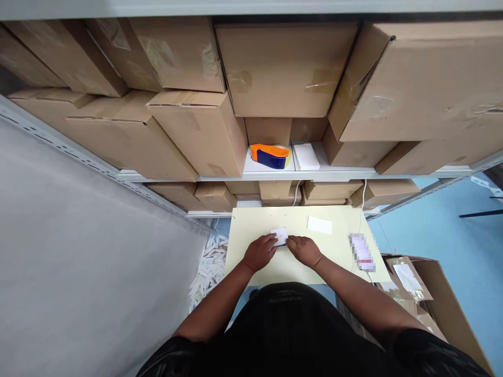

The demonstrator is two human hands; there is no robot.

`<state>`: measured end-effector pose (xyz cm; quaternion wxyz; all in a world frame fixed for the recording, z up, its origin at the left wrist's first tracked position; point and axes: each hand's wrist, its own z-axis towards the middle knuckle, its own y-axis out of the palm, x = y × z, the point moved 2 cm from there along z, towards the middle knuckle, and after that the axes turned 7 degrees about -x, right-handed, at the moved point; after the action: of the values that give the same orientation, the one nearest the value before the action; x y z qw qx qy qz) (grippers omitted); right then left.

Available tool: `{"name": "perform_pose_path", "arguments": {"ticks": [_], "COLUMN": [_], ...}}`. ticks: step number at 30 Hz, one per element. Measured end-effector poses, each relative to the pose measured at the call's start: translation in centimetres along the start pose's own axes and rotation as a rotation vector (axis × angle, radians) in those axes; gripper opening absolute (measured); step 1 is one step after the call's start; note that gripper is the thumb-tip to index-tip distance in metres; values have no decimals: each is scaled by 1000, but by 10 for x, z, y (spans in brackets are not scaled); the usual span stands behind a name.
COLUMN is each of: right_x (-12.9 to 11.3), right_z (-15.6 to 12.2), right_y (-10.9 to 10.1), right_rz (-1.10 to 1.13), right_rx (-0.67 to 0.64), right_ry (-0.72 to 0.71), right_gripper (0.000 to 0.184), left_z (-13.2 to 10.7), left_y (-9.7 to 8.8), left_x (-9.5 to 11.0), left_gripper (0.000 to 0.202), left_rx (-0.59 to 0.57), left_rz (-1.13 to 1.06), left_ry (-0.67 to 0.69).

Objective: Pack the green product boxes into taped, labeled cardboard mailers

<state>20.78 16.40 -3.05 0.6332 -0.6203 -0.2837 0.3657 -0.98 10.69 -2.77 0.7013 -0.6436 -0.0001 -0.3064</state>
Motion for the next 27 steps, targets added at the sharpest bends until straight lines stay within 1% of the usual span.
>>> {"name": "perform_pose_path", "arguments": {"ticks": [4,8,11,13,15,16,18,20,22,24,25,27], "right_x": [4,6,3,0,-2,-3,-2,0,2,2,2,0], "right_z": [2,-1,-8,-12,-15,-17,-20,-26,-31,-34,-33,-28], "right_y": [-4,-1,3,5,5,6,10,20,37,54,62,74], "right_rz": [32,33,26,50,126,193,398,661,882,1008,1041,1076], "right_rx": [2,-52,-45,-31,-26,-22,2,31,20,-44,-87,-162], "right_ry": [-37,-58,-61,-53,-25,8,137,307,441,487,486,470], "right_gripper": [30,26,24,26,26,28,33,41,51,62,66,72], "left_z": [2,4,3,1,-2,-4,-10,-16,-22,-25,-25,-22], "left_y": [1,1,2,2,5,7,13,23,38,53,60,70], "left_x": [2,6,9,12,15,17,20,21,21,21,22,22], "left_gripper": [31,28,28,30,31,33,42,60,77,86,87,86], "left_rx": [-21,-37,-80,-96,-93,-80,-26,51,88,45,6,-49], "left_rz": [26,80,107,73,-1,-49,-176,-355,-550,-701,-756,-832], "left_ry": [13,40,73,77,48,14,-106,-303,-521,-673,-706,-703]}}
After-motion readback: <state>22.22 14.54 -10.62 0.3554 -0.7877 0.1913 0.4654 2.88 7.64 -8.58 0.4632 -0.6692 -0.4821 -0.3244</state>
